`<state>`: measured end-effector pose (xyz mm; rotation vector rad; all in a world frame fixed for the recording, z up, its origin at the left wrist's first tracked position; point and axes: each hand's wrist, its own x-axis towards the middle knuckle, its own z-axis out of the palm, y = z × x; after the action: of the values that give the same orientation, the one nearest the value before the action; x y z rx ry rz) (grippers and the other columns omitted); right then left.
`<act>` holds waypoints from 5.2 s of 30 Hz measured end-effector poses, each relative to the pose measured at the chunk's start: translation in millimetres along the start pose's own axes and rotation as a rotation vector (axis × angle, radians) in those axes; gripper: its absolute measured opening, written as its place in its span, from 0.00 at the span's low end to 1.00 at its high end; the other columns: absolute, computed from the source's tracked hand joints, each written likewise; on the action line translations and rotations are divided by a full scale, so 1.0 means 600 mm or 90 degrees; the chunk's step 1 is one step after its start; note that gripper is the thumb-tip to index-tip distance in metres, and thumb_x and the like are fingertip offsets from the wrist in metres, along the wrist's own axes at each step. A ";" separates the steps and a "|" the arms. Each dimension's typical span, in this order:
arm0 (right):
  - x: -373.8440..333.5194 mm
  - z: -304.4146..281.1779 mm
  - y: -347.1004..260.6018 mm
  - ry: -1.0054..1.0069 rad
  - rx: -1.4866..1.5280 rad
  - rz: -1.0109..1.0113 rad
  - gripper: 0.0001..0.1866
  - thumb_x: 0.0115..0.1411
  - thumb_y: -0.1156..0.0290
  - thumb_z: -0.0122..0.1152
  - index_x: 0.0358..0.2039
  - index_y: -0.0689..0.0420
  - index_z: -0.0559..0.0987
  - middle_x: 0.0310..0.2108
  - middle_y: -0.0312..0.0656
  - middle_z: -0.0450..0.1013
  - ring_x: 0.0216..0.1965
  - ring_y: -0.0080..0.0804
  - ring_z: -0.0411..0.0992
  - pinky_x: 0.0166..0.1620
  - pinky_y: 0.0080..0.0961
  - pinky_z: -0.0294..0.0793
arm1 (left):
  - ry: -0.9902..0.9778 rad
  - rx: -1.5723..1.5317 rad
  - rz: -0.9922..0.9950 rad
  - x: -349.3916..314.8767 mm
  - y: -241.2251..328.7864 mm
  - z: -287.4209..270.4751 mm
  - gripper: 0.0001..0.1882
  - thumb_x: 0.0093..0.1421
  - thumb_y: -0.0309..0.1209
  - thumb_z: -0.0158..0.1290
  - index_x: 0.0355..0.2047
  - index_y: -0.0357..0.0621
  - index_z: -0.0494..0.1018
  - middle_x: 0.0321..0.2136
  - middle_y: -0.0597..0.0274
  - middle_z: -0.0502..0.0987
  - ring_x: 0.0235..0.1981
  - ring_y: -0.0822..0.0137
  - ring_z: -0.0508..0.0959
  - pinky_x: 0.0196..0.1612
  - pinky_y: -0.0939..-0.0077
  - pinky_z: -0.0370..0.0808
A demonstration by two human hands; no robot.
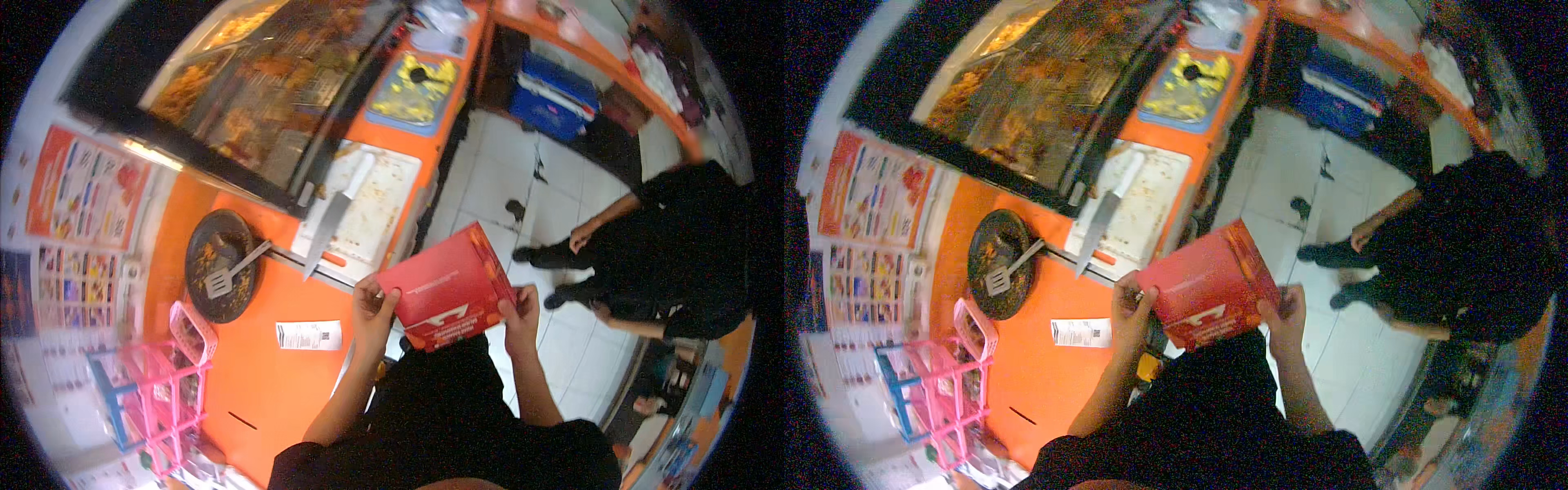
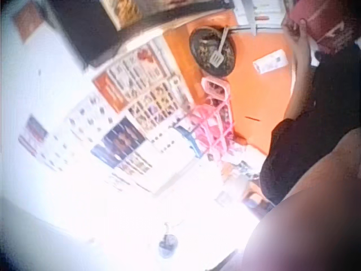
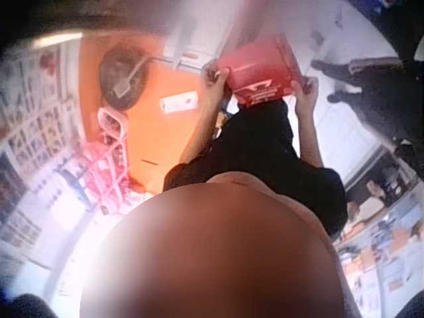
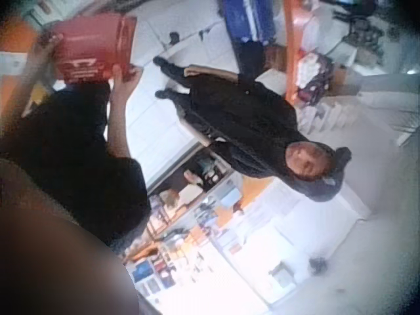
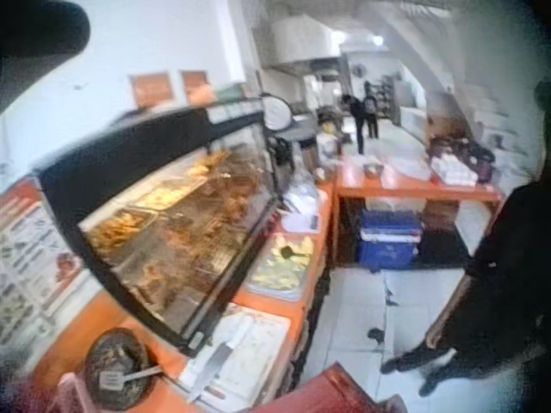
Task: The person assembles a food order by placing rice, egg, and fried chicken into a paper container. They then add a bun and a sauce packet before handing the completed order to a customer.
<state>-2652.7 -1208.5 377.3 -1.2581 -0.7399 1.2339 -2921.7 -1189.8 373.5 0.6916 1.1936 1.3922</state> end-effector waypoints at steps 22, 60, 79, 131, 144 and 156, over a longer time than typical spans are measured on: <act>-0.213 -0.032 -0.009 0.110 0.086 -0.016 0.21 0.61 0.69 0.68 0.31 0.46 0.60 0.30 0.29 0.66 0.26 0.17 0.67 0.24 0.18 0.73 | 0.255 0.077 0.010 -0.014 0.132 -0.309 0.21 0.62 0.28 0.62 0.51 0.37 0.66 0.34 0.60 0.79 0.32 0.72 0.79 0.32 0.79 0.76; -0.196 0.088 -0.021 -0.332 -0.101 0.158 0.47 0.67 0.63 0.57 0.74 0.55 0.37 0.73 0.52 0.46 0.73 0.43 0.46 0.72 0.39 0.49 | -0.020 -0.167 -0.374 -0.192 0.024 -0.109 0.28 0.63 0.48 0.54 0.54 0.38 0.70 0.42 0.51 0.80 0.37 0.57 0.84 0.42 0.64 0.83; -0.180 0.146 0.000 -0.344 -0.141 0.189 0.42 0.65 0.69 0.56 0.74 0.53 0.45 0.72 0.49 0.50 0.73 0.41 0.50 0.72 0.37 0.50 | -0.104 -0.139 -0.406 -0.193 0.019 -0.207 0.33 0.63 0.36 0.60 0.63 0.39 0.59 0.50 0.50 0.75 0.46 0.62 0.81 0.47 0.65 0.82; -0.229 0.090 -0.164 -0.394 -0.470 -0.220 0.11 0.60 0.75 0.65 0.43 0.59 0.82 0.37 0.46 0.76 0.36 0.41 0.76 0.39 0.33 0.76 | -0.036 -0.293 -0.453 -0.272 -0.010 -0.199 0.29 0.65 0.39 0.53 0.62 0.37 0.63 0.52 0.45 0.77 0.48 0.51 0.81 0.52 0.52 0.80; -0.187 0.192 -0.148 -0.746 -0.440 -0.335 0.04 0.57 0.73 0.56 0.33 0.58 0.73 0.32 0.42 0.68 0.35 0.37 0.69 0.39 0.31 0.70 | 0.049 -0.340 -0.311 -0.333 0.038 -0.255 0.32 0.61 0.42 0.57 0.60 0.35 0.65 0.49 0.46 0.79 0.45 0.53 0.82 0.50 0.56 0.81; -0.169 0.289 -0.198 -0.798 -0.339 0.037 0.04 0.62 0.74 0.56 0.34 0.59 0.71 0.27 0.29 0.67 0.32 0.16 0.63 0.38 0.18 0.63 | 0.085 -0.387 -0.269 -0.337 0.083 -0.281 0.32 0.60 0.40 0.58 0.59 0.35 0.65 0.49 0.45 0.79 0.44 0.51 0.83 0.49 0.55 0.82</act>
<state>-2807.2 -1238.8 549.6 -0.7683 -2.0331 1.9250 -3051.0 -1421.4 410.3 -0.0788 0.8749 1.3467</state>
